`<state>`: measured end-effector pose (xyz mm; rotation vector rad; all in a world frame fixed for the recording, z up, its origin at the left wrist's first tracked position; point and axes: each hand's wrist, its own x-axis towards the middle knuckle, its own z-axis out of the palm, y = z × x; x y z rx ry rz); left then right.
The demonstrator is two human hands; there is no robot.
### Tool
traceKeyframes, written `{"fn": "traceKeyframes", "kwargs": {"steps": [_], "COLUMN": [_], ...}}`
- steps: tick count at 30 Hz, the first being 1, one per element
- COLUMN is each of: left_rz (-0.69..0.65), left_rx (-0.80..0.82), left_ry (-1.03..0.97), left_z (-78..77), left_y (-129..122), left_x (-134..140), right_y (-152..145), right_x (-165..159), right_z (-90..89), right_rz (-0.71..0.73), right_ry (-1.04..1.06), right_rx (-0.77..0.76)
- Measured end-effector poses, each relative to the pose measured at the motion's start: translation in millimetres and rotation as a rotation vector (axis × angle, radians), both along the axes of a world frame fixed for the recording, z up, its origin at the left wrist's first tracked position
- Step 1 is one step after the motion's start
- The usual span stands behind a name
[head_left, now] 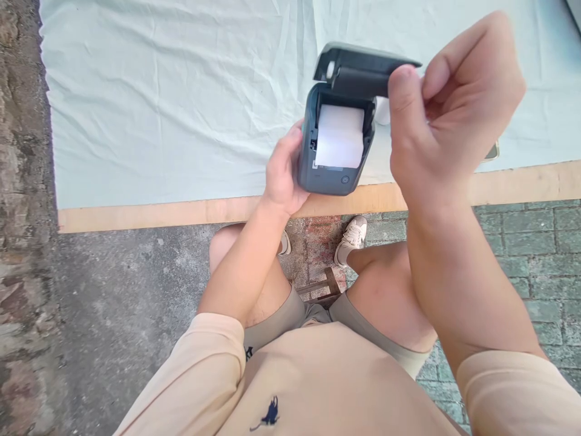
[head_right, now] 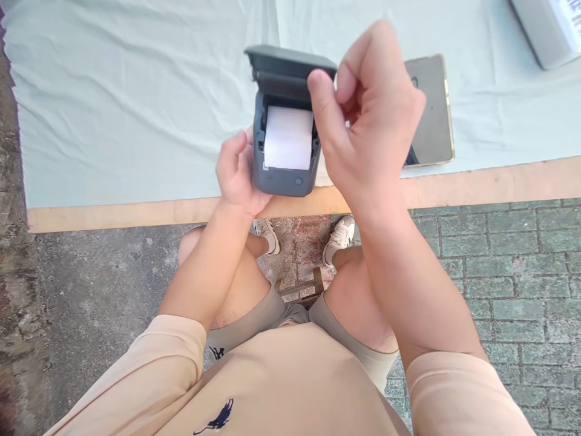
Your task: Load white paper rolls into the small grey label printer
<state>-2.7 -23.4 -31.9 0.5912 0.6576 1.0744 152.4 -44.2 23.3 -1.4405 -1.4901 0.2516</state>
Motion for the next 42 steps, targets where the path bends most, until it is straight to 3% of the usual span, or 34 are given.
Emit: {"fn": "traceKeyframes", "kwargs": {"steps": [4, 9, 12, 15, 18, 21, 23, 25, 31, 37, 42], "left_rz": [-0.030, -0.079, -0.075, -0.077, -0.030, -0.003, 0.008, 0.033, 0.059, 0.052, 0.049], "left_rx": [0.057, 0.118, 0.115, 0.095, 0.050, -0.015, -0.074, -0.111, -0.100, -0.131, -0.097], "left_ry": [-0.024, 0.014, 0.055, 0.060, 0.019, -0.011, -0.009, -0.012, -0.043, -0.070, -0.083], "left_z": [-4.9, -6.9, -5.8, -5.4, -6.6, -9.4, -11.0, -11.9, -12.1, -10.7, -12.0], "left_y": [-0.9, -2.3, -5.5, -7.3, -4.6, 1.2, 4.7, 6.9, 8.0, 8.0, 7.7], "left_x": [0.1, -1.9, -1.3, -0.1, 0.4, -0.6, -2.0, -3.2, -3.2, -2.7, -2.6], "right_y": [4.7, 8.6, 6.3, 0.7, -4.7, -3.6, 0.9, 5.2, 0.9, -8.9, -9.1], "right_x": [-2.2, -1.8, -5.0, -7.9, -2.2, 18.6, 36.4, 50.0, 47.9, 40.8, 41.3], "right_z": [0.8, 4.1, 6.3, 7.9, 7.2, -2.1, -14.6, -29.7, -59.2, -56.0, -60.3], "right_rz": [0.164, 0.177, 0.197, 0.168, 0.166, 0.214, 0.317, 0.342, 0.296, 0.261, 0.149], "right_ry": [-0.110, -0.502, -0.527, -0.389, -0.167, 0.359, 0.718, 0.812, 0.686, 0.248, -0.078], "right_rx": [0.017, -0.313, -0.439, -0.481, -0.316, -0.227, -0.379, -0.479, -0.291, -0.218, -0.311]}}
